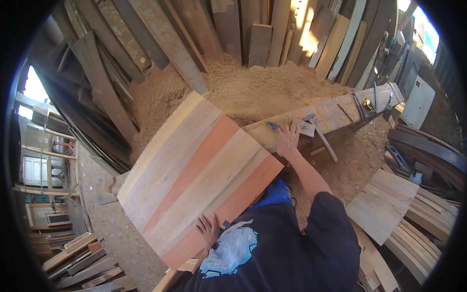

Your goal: The person hammers a thin wooden strip onto a larger wooden board by hand, then turns the board over and moves several large wooden planks in a workshop.

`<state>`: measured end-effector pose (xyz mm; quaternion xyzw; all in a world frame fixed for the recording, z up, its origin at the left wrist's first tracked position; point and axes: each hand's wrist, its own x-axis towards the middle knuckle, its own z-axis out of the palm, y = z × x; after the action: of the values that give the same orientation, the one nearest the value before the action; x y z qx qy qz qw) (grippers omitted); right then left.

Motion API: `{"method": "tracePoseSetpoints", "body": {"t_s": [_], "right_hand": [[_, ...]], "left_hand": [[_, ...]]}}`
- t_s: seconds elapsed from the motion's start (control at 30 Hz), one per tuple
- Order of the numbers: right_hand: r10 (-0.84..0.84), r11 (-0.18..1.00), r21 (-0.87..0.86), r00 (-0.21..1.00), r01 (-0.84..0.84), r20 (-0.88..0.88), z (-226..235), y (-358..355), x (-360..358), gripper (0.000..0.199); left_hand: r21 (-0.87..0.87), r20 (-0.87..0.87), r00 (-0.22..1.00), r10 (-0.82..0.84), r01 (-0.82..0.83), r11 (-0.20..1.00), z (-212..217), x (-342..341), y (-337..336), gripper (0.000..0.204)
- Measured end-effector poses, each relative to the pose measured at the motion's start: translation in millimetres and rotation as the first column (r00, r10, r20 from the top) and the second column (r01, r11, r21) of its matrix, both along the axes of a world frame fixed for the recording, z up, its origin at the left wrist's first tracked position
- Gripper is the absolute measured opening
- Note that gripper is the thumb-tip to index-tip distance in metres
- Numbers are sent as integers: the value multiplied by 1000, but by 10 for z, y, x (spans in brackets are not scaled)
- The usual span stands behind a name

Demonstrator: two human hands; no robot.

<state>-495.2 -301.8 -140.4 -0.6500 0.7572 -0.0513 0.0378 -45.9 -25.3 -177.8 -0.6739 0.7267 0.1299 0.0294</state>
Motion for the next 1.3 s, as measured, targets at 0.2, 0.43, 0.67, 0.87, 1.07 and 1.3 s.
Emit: {"method": "tracePoseSetpoints", "body": {"t_s": [0.2, 0.43, 0.67, 0.87, 1.07, 1.3], "right_hand": [[5, 1000, 17, 994, -3, -106, -521, -493, -326, 49], [-132, 973, 176, 987, 147, -97, -539, -631, -391, 52], [34, 892, 433, 975, -129, 219, -609, -131, 218, 64], [-261, 932, 352, 831, 85, 491, -903, 233, 258, 65], [-171, 951, 308, 868, 21, 466, -1061, 406, 447, 64], [-264, 889, 449, 900, 89, 346, -682, 688, 311, 61]], "left_hand": [[-45, 183, 983, 12, -4, 999, -128, 13, 21, 72], [-62, 213, 975, 59, -46, 997, -186, 14, 114, 73], [44, 156, 853, 499, -510, 859, -52, 48, 252, 96], [415, -183, -5, 983, -907, 73, 439, 403, 524, 92], [725, -611, -791, -8, -556, -407, -558, 844, 645, 82], [532, -487, -836, 252, -513, -674, -422, 924, 834, 86]]}}
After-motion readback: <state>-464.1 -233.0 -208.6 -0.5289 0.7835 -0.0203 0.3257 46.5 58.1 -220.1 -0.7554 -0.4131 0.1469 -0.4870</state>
